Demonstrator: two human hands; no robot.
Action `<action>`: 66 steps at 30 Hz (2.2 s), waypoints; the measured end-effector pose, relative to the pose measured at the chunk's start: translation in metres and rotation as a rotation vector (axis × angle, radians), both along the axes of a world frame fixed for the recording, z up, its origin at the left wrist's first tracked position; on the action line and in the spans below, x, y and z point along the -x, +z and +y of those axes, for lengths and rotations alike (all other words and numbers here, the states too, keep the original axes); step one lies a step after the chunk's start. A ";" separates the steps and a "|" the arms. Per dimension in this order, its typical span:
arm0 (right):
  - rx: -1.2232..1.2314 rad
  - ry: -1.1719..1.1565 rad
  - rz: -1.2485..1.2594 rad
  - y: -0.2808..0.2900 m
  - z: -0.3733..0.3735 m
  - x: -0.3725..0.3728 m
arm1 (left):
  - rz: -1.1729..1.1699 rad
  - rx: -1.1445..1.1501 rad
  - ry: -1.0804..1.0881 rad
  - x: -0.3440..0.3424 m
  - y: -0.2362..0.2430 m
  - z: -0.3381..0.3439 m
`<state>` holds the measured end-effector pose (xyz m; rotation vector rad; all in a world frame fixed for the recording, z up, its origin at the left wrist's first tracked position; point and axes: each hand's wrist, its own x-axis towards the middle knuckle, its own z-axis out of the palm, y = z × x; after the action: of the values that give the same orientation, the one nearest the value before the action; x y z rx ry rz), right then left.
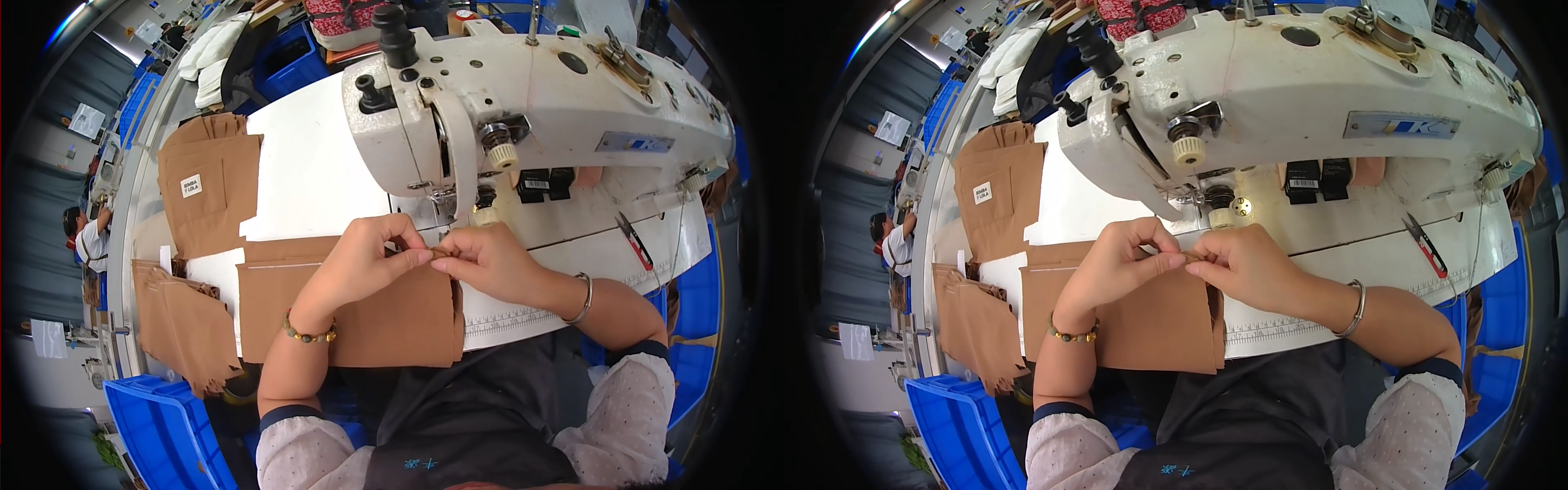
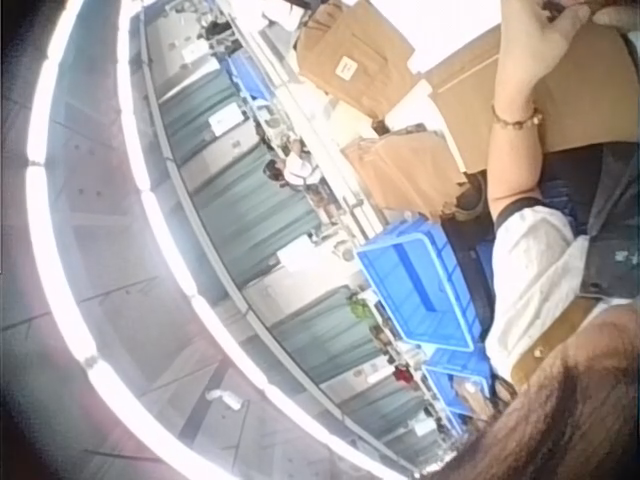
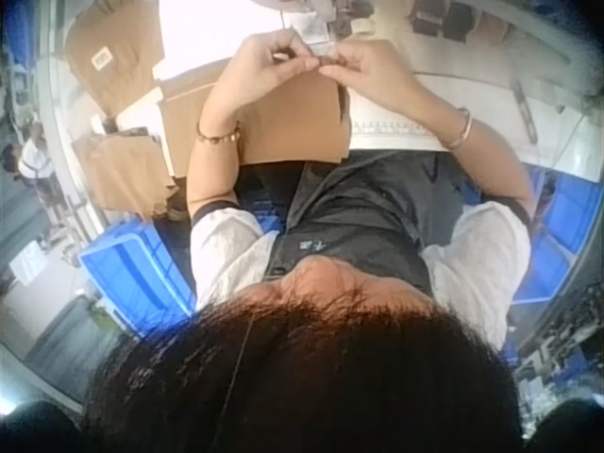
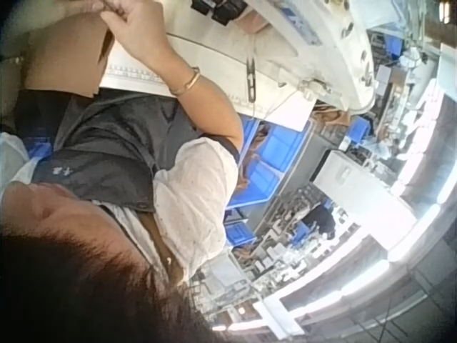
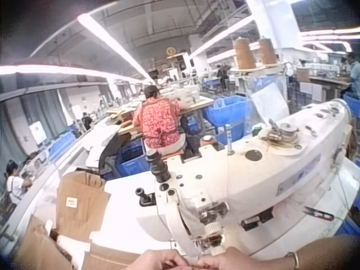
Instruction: Sewing pieces of tan fabric and attaching brand labels using an industrial sewing machine.
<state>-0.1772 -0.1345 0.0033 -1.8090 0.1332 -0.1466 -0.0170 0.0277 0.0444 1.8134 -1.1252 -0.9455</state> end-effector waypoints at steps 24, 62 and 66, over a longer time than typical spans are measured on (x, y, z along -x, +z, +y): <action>0.137 -0.002 -0.128 0.003 0.005 0.002 | 0.259 0.026 -0.043 -0.006 -0.003 0.003; 0.146 -0.061 -0.169 0.030 0.044 0.045 | -0.251 0.422 0.440 0.028 0.079 0.054; 0.182 0.002 -0.214 0.049 0.050 0.045 | -0.216 0.515 0.509 0.032 0.077 0.080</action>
<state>-0.2221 -0.0847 0.0525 -1.9613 -0.0351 -0.3587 -0.0492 0.1082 0.1212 1.6635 -0.8599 -0.1441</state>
